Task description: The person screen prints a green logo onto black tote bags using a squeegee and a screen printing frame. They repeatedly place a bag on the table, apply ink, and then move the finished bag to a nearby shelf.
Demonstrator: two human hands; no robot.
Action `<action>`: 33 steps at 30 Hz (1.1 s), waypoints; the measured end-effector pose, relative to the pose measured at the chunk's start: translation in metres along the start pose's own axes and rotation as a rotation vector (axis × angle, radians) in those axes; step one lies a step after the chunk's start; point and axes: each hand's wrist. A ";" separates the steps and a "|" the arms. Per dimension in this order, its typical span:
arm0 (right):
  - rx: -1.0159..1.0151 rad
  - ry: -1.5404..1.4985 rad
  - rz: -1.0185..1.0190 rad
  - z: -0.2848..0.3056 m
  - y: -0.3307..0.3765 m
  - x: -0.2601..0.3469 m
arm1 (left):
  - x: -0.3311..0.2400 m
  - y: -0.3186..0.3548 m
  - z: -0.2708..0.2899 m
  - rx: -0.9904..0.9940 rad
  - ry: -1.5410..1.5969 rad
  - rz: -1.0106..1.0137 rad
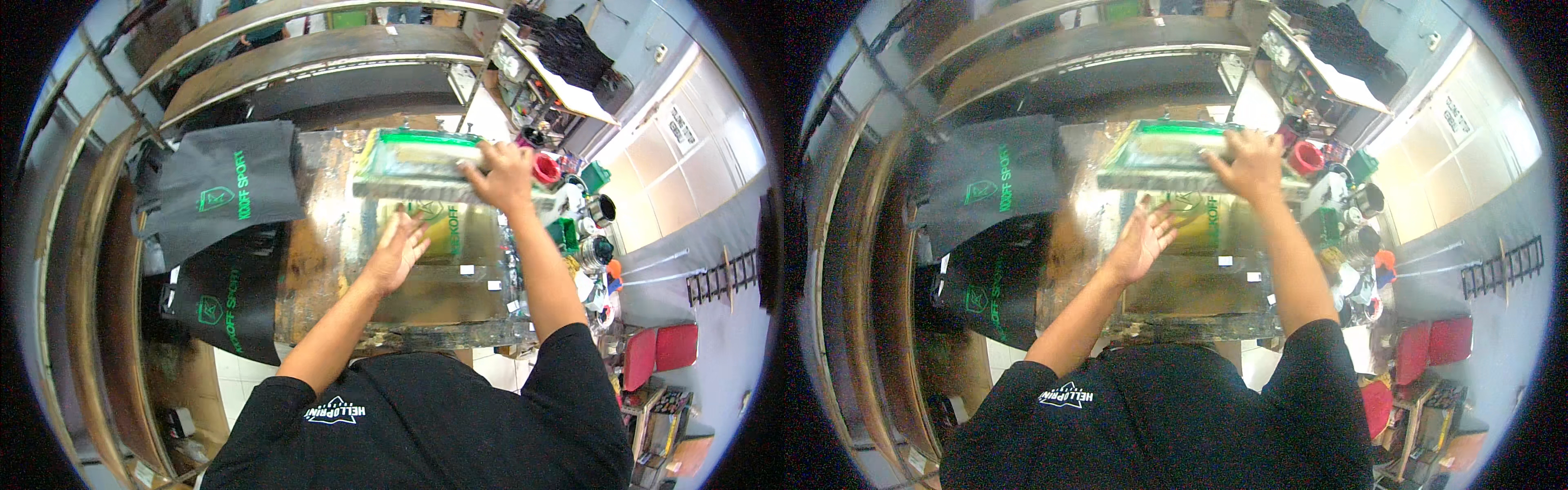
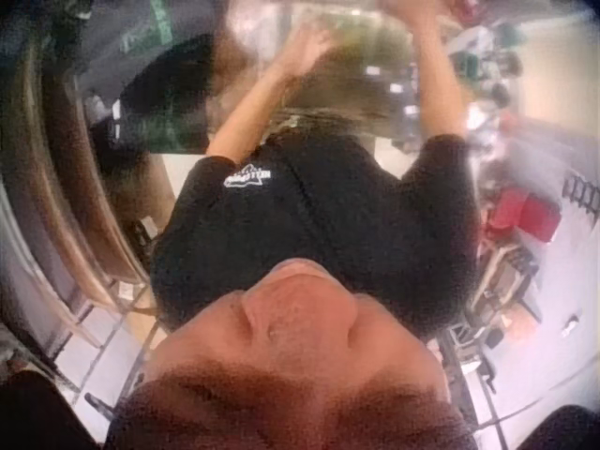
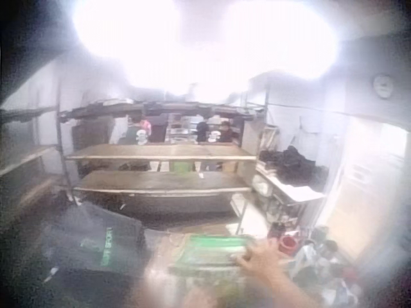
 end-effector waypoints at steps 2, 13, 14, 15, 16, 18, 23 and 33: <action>0.014 -0.019 -0.010 -0.007 0.038 0.009 | 0.015 -0.011 -0.016 -0.181 0.235 -0.069; 0.379 -0.314 0.060 -0.041 0.220 0.042 | 0.109 -0.015 0.063 -0.793 0.120 0.080; 0.312 -0.330 0.033 -0.034 0.224 0.037 | 0.114 -0.017 0.069 -0.814 0.101 0.041; 0.308 -0.352 -0.053 -0.024 0.231 0.027 | 0.116 -0.018 0.076 -0.828 0.093 0.053; 0.298 -0.369 -0.135 -0.014 0.238 0.015 | 0.118 -0.019 0.072 -0.857 0.054 0.046; 0.383 -0.425 -0.334 0.000 0.267 -0.017 | 0.119 -0.019 0.079 -0.889 0.048 0.030; 0.687 0.032 -0.488 0.008 0.352 -0.095 | 0.118 -0.025 0.079 -0.915 -0.018 0.042; 0.494 -0.166 -0.402 0.031 0.353 -0.093 | 0.107 -0.024 0.055 -0.973 -0.044 0.038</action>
Point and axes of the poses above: each hand's wrist, its own y-axis away from the middle knuckle, its own z-axis out of the back of the hand, x = y × z, and after that the axes turned 11 degrees about y, right-handed
